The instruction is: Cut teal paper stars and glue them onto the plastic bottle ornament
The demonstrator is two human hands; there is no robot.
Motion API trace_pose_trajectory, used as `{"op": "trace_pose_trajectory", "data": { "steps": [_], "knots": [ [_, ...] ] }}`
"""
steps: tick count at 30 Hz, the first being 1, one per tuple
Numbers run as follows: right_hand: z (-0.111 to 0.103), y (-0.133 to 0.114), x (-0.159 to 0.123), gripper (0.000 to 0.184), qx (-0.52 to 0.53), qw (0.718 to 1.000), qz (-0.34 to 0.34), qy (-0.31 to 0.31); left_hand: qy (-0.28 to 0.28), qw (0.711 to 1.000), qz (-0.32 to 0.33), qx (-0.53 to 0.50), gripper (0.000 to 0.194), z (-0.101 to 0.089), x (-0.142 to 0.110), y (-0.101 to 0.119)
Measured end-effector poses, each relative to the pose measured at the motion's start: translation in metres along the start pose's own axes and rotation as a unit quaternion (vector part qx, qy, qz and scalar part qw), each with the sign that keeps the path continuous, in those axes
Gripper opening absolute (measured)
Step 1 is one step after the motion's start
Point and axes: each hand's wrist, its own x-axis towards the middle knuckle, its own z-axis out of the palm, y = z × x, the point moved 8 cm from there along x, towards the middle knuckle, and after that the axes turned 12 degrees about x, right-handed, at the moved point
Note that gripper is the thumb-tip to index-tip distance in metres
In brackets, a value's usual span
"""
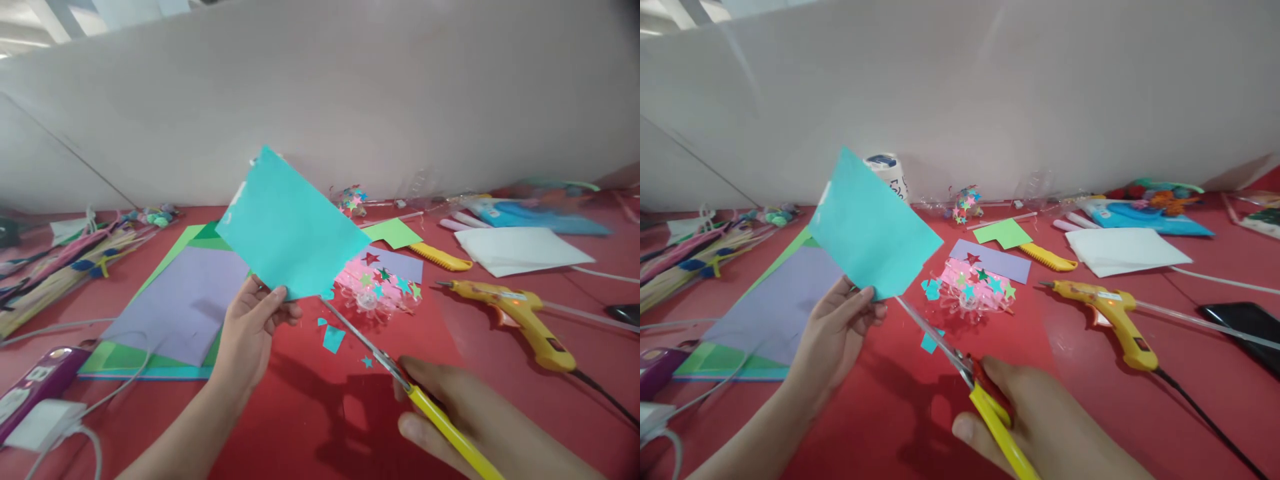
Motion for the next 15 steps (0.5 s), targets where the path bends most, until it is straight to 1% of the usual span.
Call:
{"op": "trace_pose_trajectory", "data": {
  "steps": [1,3,5,7,9,11,15],
  "knots": [
    [0.001,0.000,0.000,0.028,0.000,1.000,0.005,-0.001,-0.008,1.000,0.005,0.014,0.019,0.003,-0.003,0.000],
    [0.005,-0.002,0.002,0.030,0.006,0.999,0.021,-0.025,-0.033,0.999,0.006,0.039,0.019,0.011,-0.008,-0.001],
    [0.008,-0.008,0.004,0.036,0.016,0.998,0.030,-0.050,-0.056,0.997,0.002,0.055,0.019,0.018,-0.013,-0.002],
    [0.010,-0.012,0.006,0.042,0.026,0.997,0.032,-0.061,-0.070,0.996,-0.003,0.058,0.019,0.022,-0.016,-0.004],
    [0.010,-0.013,0.007,0.045,0.033,0.997,0.035,-0.064,-0.072,0.996,-0.004,0.055,0.019,0.023,-0.018,-0.004],
    [0.014,-0.009,0.008,0.046,0.041,0.995,0.049,-0.078,-0.075,0.996,0.001,0.055,0.019,0.023,-0.017,-0.003],
    [0.018,0.004,0.010,0.048,0.061,0.989,0.104,-0.084,-0.078,0.995,0.013,0.059,0.018,0.020,-0.015,-0.001]
  ]
}}
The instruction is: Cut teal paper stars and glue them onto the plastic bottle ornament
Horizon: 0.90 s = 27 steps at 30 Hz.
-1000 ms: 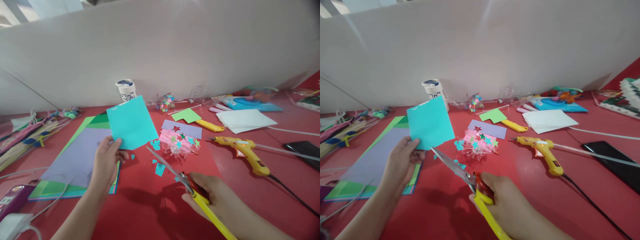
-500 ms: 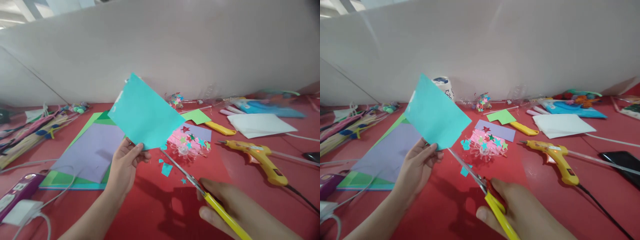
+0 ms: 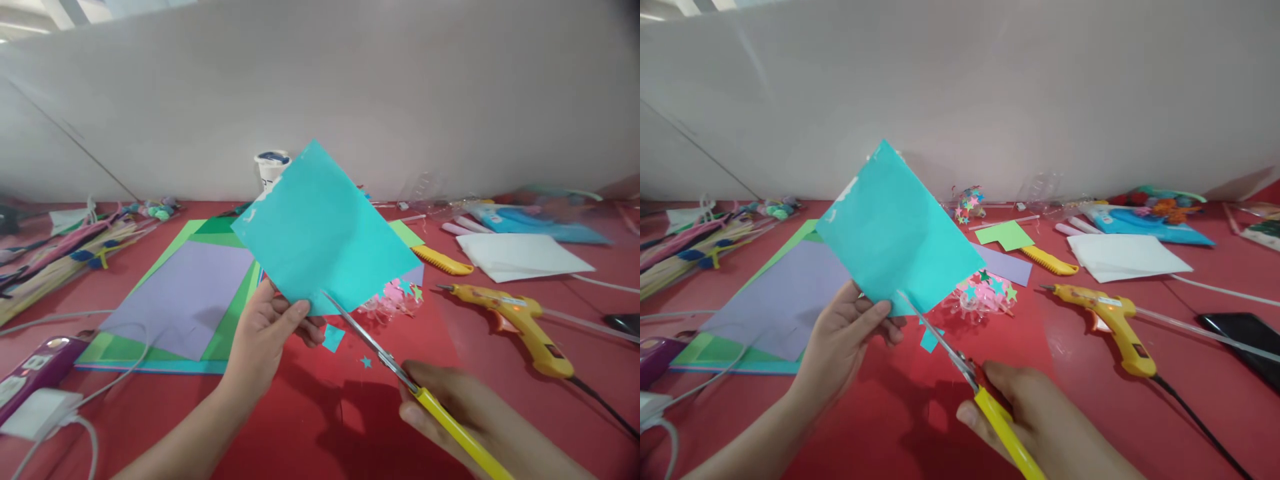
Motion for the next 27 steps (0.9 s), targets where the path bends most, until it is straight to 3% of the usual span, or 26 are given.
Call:
{"op": "trace_pose_trajectory", "data": {
  "steps": [4,10,14,17,22,25,27],
  "knots": [
    [0.001,-0.002,0.000,0.047,-0.015,1.000,-0.011,-0.001,0.000,1.000,0.003,0.004,0.021,-0.002,0.001,0.003],
    [-0.009,-0.013,-0.006,0.042,-0.038,0.993,-0.086,0.066,-0.072,0.995,-0.044,0.049,0.027,0.009,0.001,0.000],
    [-0.001,-0.007,0.001,0.049,-0.046,0.998,-0.042,-0.016,-0.080,0.995,-0.036,0.049,0.028,0.010,0.000,0.000],
    [0.002,-0.006,0.003,0.053,-0.028,0.999,-0.015,-0.036,-0.062,0.997,-0.017,0.041,0.028,0.009,-0.002,0.002],
    [-0.004,-0.013,-0.003,0.051,-0.038,0.998,-0.031,0.040,0.034,0.996,0.053,0.065,0.059,-0.002,-0.005,0.013],
    [-0.008,-0.016,-0.009,0.049,-0.069,0.994,-0.054,0.071,0.054,0.992,0.076,0.091,0.052,-0.008,-0.007,0.018],
    [-0.009,-0.016,-0.011,0.046,-0.080,0.992,-0.064,0.071,0.058,0.990,0.087,0.095,0.059,-0.013,-0.008,0.022]
  ]
}}
